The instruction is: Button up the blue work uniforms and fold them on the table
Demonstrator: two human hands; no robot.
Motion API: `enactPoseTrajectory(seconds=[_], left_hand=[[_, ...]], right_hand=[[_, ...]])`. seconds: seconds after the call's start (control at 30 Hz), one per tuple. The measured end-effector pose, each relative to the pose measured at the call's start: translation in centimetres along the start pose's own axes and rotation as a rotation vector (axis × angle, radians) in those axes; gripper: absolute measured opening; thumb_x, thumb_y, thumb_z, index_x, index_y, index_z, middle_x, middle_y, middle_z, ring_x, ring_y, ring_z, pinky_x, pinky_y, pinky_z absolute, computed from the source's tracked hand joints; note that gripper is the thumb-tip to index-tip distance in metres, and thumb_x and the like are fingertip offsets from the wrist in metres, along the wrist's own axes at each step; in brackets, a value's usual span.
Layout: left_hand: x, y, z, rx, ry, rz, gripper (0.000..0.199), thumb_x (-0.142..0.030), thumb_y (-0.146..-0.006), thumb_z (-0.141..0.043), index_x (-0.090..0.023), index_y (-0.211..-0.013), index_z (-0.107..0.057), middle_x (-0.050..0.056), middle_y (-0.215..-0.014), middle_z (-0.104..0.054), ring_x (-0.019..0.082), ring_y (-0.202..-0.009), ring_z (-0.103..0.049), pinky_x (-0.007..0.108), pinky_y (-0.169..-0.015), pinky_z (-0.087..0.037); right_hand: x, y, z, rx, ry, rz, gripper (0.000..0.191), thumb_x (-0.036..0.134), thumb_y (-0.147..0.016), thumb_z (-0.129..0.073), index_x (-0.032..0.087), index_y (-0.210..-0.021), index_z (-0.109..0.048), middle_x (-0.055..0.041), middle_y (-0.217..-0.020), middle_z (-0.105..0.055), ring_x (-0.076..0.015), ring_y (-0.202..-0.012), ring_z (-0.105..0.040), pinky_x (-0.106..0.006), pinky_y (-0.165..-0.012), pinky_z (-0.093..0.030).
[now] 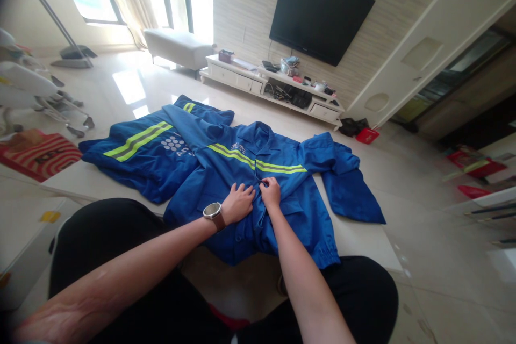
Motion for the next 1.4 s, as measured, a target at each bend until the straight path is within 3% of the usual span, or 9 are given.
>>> enactPoseTrajectory(seconds=[0.23, 0.53, 0.7, 1.4], left_hand=[[-0.07, -0.15, 0.49, 0.034, -0.039, -0.013, 0.032, -0.024, -0.095, -0.048, -0.011, -0.118, -0.067, 0.018, -0.122, -0.065, 0.034, -0.114, -0.053, 0.054, -0.098, -0.039], [-0.36, 0.0, 0.21, 0.026, -0.059, 0.015, 0.038, -0.027, -0.093, -0.052, -0.009, -0.125, -0.065, 0.02, -0.127, -0.063, 0.035, -0.115, -0.052, 0.056, -0.104, -0.035], [-0.51, 0.08, 0.27, 0.032, -0.064, 0.024, 0.046, -0.027, -0.093, -0.052, -0.005, -0.132, -0.06, 0.022, -0.127, -0.062, 0.035, -0.116, -0.052, 0.056, -0.105, -0.035], [-0.34, 0.32, 0.5, 0.019, -0.062, 0.004, 0.04, -0.026, -0.094, -0.052, -0.008, -0.127, -0.063, 0.021, -0.127, -0.062, 0.034, -0.116, -0.052, 0.054, -0.103, -0.036]], right_hand=[[0.13, 0.07, 0.16, 0.027, -0.032, 0.028, 0.019, 0.032, -0.084, -0.057, 0.021, -0.084, -0.073, -0.0063, -0.088, -0.069, -0.0214, -0.082, -0.064, -0.033, -0.079, -0.051], [0.35, -0.04, 0.07, 0.058, -0.028, 0.069, 0.014, 0.029, -0.081, -0.058, 0.021, -0.08, -0.07, -0.0051, -0.085, -0.068, -0.0214, -0.081, -0.063, -0.033, -0.079, -0.051], [0.45, -0.02, 0.02, 0.071, -0.016, 0.078, 0.015, 0.036, -0.081, -0.064, 0.021, -0.077, -0.066, -0.0038, -0.083, -0.065, -0.0207, -0.081, -0.062, -0.033, -0.078, -0.05], [-0.43, -0.22, -0.3, 0.133, 0.001, 0.054, 0.011, 0.029, -0.085, -0.053, 0.023, -0.08, -0.06, -0.0045, -0.088, -0.063, -0.0215, -0.083, -0.06, -0.033, -0.079, -0.048]])
Point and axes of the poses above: each hand's wrist, its own y-axis away from the middle knuckle, its own z-axis out of the back of the hand, x = y × z, the point moved 3 cm from there along -y, towards the middle knuckle
